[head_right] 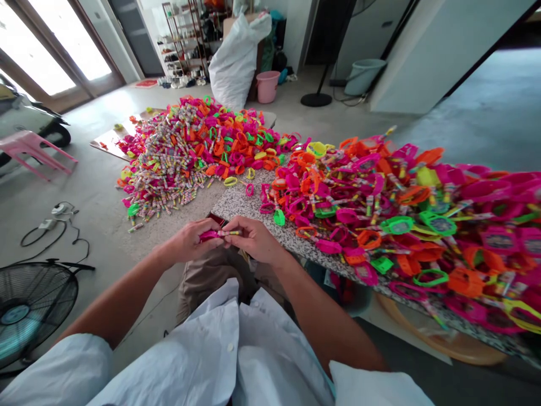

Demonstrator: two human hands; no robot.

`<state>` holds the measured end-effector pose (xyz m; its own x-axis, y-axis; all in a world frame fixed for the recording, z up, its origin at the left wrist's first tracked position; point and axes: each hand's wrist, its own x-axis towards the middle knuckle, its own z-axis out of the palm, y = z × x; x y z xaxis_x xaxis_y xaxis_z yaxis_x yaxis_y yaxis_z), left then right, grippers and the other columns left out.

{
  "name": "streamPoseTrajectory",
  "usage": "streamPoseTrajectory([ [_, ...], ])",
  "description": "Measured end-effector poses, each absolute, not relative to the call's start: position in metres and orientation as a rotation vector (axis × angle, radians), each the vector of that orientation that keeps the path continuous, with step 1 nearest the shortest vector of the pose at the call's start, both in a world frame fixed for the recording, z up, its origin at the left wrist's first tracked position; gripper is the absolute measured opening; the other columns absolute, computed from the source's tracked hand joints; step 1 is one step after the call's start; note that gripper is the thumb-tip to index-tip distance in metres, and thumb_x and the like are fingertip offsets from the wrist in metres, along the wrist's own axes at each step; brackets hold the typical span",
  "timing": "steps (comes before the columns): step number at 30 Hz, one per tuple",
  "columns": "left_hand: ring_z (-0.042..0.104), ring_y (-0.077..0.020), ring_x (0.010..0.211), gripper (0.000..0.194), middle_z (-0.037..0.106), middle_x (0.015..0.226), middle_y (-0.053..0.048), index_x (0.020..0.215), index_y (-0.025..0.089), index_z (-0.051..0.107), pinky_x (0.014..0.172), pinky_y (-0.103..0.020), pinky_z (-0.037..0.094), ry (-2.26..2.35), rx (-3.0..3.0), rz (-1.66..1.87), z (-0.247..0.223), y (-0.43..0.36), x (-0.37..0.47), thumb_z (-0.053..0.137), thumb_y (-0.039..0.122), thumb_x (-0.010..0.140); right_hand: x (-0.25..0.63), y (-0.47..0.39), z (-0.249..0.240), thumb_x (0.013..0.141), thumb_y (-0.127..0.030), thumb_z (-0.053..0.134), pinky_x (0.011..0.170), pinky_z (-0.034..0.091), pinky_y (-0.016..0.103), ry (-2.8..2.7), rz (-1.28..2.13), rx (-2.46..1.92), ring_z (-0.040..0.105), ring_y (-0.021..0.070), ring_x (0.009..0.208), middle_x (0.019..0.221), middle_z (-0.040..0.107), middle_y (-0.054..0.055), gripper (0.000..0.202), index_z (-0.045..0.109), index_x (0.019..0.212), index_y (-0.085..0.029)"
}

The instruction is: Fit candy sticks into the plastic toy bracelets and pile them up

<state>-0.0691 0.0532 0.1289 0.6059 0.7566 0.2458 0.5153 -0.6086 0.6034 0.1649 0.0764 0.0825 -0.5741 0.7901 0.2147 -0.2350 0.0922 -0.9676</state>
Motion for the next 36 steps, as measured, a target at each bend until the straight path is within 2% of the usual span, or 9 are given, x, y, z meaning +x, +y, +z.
streamPoseTrajectory([
  [14, 0.066, -0.0167, 0.082, 0.026, 0.072, 0.090, -0.008, 0.101, 0.017, 0.073, 0.077, -0.028, 0.047, 0.746, 2.299, 0.643, 0.124, 0.055, -0.071, 0.057, 0.037, 0.108, 0.171, 0.067, 0.084, 0.088, -0.036, 0.087, 0.073, 0.057, 0.027, -1.509, 1.737, -0.524, 0.074, 0.0155, 0.077, 0.085, 0.078, 0.002, 0.023, 0.075, 0.097, -0.020],
  [20, 0.061, -0.0142, 0.075, 0.033, 0.067, 0.080, -0.004, 0.090, 0.016, 0.070, 0.072, -0.027, 0.045, 0.762, 2.188, 0.572, 0.119, 0.056, -0.070, 0.059, 0.041, 0.107, 0.174, 0.061, 0.077, 0.087, -0.038, 0.086, 0.071, 0.056, 0.028, -1.449, 1.822, -0.520, 0.072, 0.0157, 0.074, 0.081, 0.077, 0.002, 0.024, 0.074, 0.097, -0.020],
  [27, 0.065, -0.0161, 0.074, 0.033, 0.069, 0.081, -0.006, 0.088, 0.019, 0.068, 0.070, -0.027, 0.048, 0.844, 2.414, 0.551, 0.111, 0.047, -0.051, 0.052, 0.040, 0.109, 0.179, 0.048, 0.061, 0.085, -0.040, 0.085, 0.067, 0.055, 0.026, -1.401, 1.827, -0.655, 0.069, 0.0143, 0.069, 0.076, 0.072, -0.002, 0.030, 0.068, 0.098, -0.020],
  [28, 0.068, -0.0174, 0.077, 0.033, 0.071, 0.084, -0.006, 0.090, 0.021, 0.069, 0.071, -0.027, 0.051, 0.896, 2.441, 0.566, 0.104, 0.048, -0.049, 0.050, 0.040, 0.109, 0.180, 0.047, 0.058, 0.086, -0.041, 0.083, 0.066, 0.055, 0.026, -1.398, 1.814, -0.681, 0.069, 0.0146, 0.069, 0.077, 0.072, -0.002, 0.030, 0.067, 0.100, -0.021],
  [30, 0.076, -0.0222, 0.089, 0.026, 0.078, 0.101, -0.007, 0.108, 0.027, 0.072, 0.077, -0.031, 0.059, 1.022, 2.444, 0.593, 0.085, 0.056, -0.047, 0.056, 0.048, 0.105, 0.187, 0.055, 0.054, 0.088, -0.038, 0.079, 0.065, 0.054, 0.026, -1.490, 1.719, -0.776, 0.069, 0.0146, 0.069, 0.079, 0.072, -0.002, 0.025, 0.067, 0.104, -0.022],
  [32, 0.077, -0.0316, 0.110, 0.062, 0.077, 0.127, -0.010, 0.138, 0.030, 0.062, 0.088, -0.040, 0.065, 1.165, 2.418, 0.721, 0.064, 0.068, -0.046, 0.073, 0.065, 0.088, 0.207, 0.071, 0.058, 0.091, -0.036, 0.076, 0.067, 0.053, 0.025, -1.600, 1.490, -0.945, 0.068, 0.0146, 0.071, 0.083, 0.073, -0.001, 0.021, 0.069, 0.106, -0.022],
  [33, 0.076, -0.0331, 0.115, 0.073, 0.074, 0.134, -0.011, 0.149, 0.031, 0.053, 0.092, -0.044, 0.065, 1.228, 2.376, 0.750, 0.055, 0.074, -0.048, 0.072, 0.066, 0.088, 0.224, 0.082, 0.065, 0.092, -0.037, 0.075, 0.067, 0.052, 0.025, -1.616, 1.333, -1.039, 0.068, 0.0149, 0.073, 0.084, 0.074, -0.001, 0.020, 0.071, 0.106, -0.023],
  [34, 0.077, -0.0331, 0.113, 0.077, 0.074, 0.134, -0.011, 0.154, 0.031, 0.047, 0.093, -0.046, 0.066, 1.291, 2.331, 0.794, 0.046, 0.079, -0.051, 0.070, 0.066, 0.089, 0.245, 0.093, 0.075, 0.094, -0.040, 0.073, 0.068, 0.052, 0.025, -1.593, 1.152, -1.132, 0.068, 0.0156, 0.074, 0.085, 0.074, 0.000, 0.021, 0.072, 0.106, -0.023],
  [36, 0.078, -0.0321, 0.110, 0.073, 0.073, 0.133, -0.010, 0.157, 0.033, 0.043, 0.095, -0.049, 0.066, 1.383, 2.282, 0.850, 0.033, 0.090, -0.064, 0.064, 0.063, 0.094, 0.301, 0.118, 0.104, 0.099, -0.045, 0.067, 0.071, 0.054, 0.028, -1.464, 0.758, -1.316, 0.070, 0.0182, 0.078, 0.091, 0.076, 0.003, 0.025, 0.073, 0.109, -0.022],
])
